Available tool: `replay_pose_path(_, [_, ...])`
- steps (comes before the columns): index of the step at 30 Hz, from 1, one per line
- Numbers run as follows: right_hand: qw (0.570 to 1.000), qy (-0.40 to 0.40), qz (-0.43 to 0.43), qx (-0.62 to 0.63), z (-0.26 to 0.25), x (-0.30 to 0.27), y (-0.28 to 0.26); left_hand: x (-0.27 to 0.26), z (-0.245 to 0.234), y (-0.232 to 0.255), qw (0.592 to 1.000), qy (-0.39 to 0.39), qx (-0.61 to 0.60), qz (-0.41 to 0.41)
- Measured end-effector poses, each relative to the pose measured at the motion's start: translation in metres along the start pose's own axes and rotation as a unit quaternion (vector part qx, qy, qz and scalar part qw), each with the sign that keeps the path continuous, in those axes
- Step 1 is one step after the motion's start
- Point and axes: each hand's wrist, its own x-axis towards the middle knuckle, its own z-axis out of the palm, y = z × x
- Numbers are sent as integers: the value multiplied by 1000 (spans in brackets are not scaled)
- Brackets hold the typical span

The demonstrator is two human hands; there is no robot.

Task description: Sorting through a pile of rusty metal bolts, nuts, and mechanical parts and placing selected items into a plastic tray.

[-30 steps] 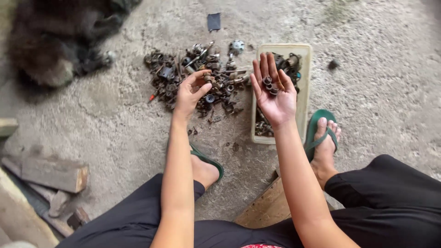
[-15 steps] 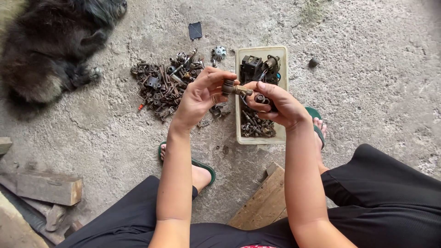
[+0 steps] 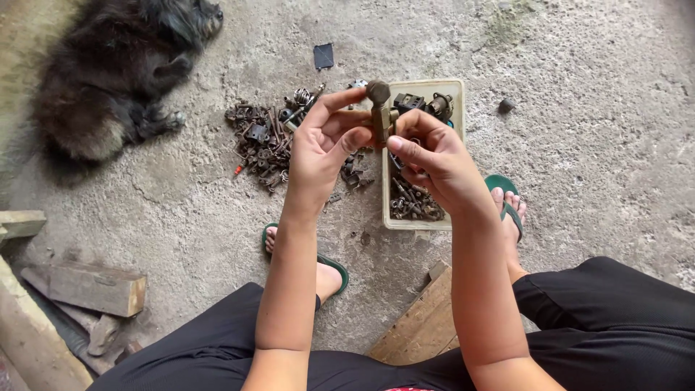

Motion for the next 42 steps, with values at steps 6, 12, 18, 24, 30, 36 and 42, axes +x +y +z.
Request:
replay_pose_path(6, [997,21,-52,-47,22,-7,-4,-12,0,6,997,62,39,0])
replay_pose_path(12, [996,29,-61,-63,26,-12,-4,-18,12,26,999,37,16,24])
replay_pose_path(18, [977,52,-105,-178,47,-20,-9,-23,8,22,997,49,49,19])
replay_pose_path(24, [940,35,-219,-258,52,-22,-1,-24,8,24,997,43,63,17])
replay_pose_path(30, [916,75,-227,-323,54,-23,0,-26,8,21,997,47,59,28])
replay_pose_path(36, [907,93,-273,-307,51,-22,-3,-26,18,38,985,68,115,107])
replay_pose_path(42, [806,146,-365,-442,63,-27,-8,-38,15,56,943,77,269,180])
